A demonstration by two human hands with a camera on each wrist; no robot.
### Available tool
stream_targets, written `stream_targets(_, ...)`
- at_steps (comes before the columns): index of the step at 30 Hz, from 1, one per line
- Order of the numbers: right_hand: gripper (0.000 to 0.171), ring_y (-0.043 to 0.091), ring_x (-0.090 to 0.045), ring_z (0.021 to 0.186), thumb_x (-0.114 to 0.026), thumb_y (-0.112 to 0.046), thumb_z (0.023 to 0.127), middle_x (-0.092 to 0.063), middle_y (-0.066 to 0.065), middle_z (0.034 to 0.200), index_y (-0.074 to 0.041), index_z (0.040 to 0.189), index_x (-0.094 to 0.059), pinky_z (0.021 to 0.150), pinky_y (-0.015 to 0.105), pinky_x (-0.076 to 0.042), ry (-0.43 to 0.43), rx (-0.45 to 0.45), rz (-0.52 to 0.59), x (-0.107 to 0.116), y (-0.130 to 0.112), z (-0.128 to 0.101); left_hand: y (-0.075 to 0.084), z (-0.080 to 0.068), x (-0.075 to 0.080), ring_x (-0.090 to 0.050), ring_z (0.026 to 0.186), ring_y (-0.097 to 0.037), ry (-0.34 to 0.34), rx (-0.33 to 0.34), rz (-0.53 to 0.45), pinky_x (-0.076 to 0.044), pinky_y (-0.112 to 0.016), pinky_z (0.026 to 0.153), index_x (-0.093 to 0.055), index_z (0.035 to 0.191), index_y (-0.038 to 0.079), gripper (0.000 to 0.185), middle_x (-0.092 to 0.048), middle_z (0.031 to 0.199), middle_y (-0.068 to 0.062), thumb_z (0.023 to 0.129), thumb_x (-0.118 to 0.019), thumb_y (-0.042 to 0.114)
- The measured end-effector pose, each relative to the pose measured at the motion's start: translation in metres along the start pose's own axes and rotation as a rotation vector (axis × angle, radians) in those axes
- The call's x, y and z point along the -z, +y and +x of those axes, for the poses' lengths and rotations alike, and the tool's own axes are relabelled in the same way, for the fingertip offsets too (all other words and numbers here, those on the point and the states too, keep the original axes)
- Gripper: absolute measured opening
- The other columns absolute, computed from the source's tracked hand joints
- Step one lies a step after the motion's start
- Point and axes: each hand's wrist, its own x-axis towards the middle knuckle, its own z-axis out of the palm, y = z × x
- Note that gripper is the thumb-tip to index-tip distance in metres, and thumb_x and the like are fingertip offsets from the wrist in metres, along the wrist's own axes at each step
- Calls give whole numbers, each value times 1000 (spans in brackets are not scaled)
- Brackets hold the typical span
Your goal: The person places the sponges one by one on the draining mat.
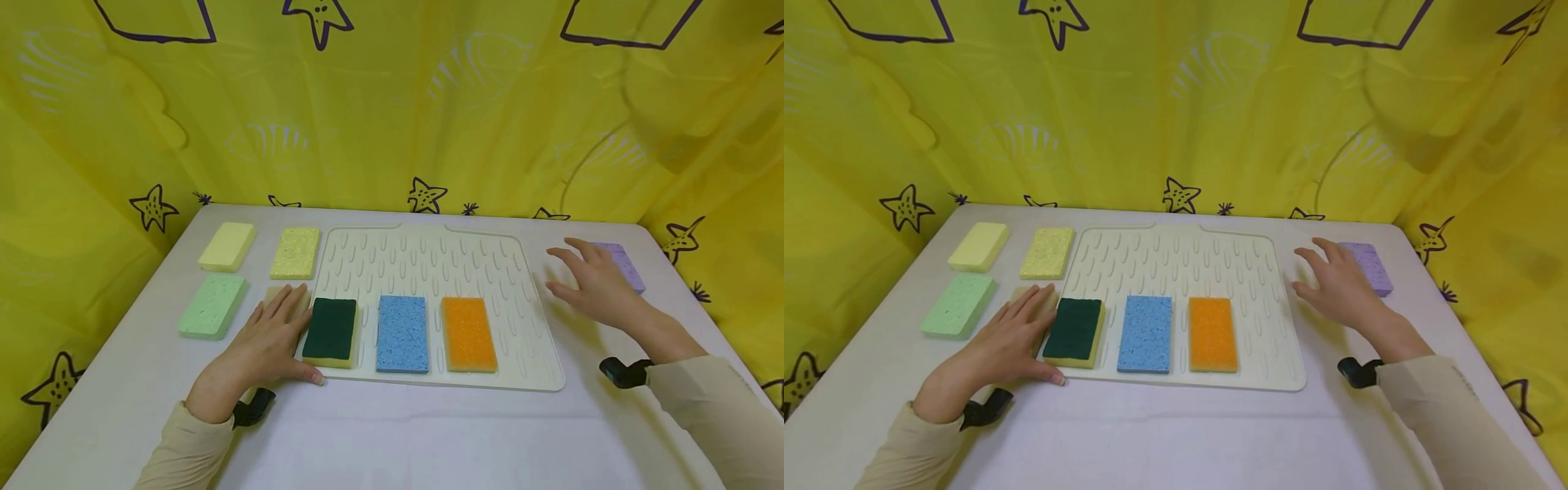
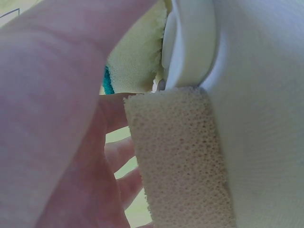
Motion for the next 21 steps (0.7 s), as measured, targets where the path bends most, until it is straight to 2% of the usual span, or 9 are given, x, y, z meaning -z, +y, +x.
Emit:
stream_targets(5, 57, 50, -24, 119, -66, -24, 79, -27, 31, 135, -4, 127, -43, 93, 63, -19, 11, 7, -34, -1, 12, -2, 0, 0, 0, -2, 138, -31, -2, 3, 1, -14, -63, 102, -39, 136, 13, 117, -7, 151, -7, 44, -59, 82)
stream_targets(12, 63, 53, -20, 120, -65, -26, 78, -22, 32, 137, -3, 130, -38, 98, 64, -12, -49, -26, -83, -2, 31, -2, -1, 0, 0, -2, 138, -31, 0, 0, 4, -14, -63, 102, -39, 137, 13, 117, -7, 151, -7, 44, -58, 82)
stream_targets(17, 67, 56, -16, 121, -64, -23, 78, -16, 32, 140, -3, 133, -33, 93, 69, -13, -103, -78, -78, -2, 41, -1, -1, 1, -1, -2, 138, -31, 3, -4, 7, -14, -63, 103, -39, 137, 14, 116, -6, 151, -7, 44, -58, 82)
stream_targets(21, 67, 55, -13, 122, -63, -21, 79, -13, 34, 141, -1, 134, -30, 94, 69, -10, -129, -93, -70, -3, 49, -1, -1, 1, -1, -3, 138, -31, 16, -10, 11, -15, -63, 102, -40, 136, 13, 117, -7, 151, -7, 44, -58, 82)
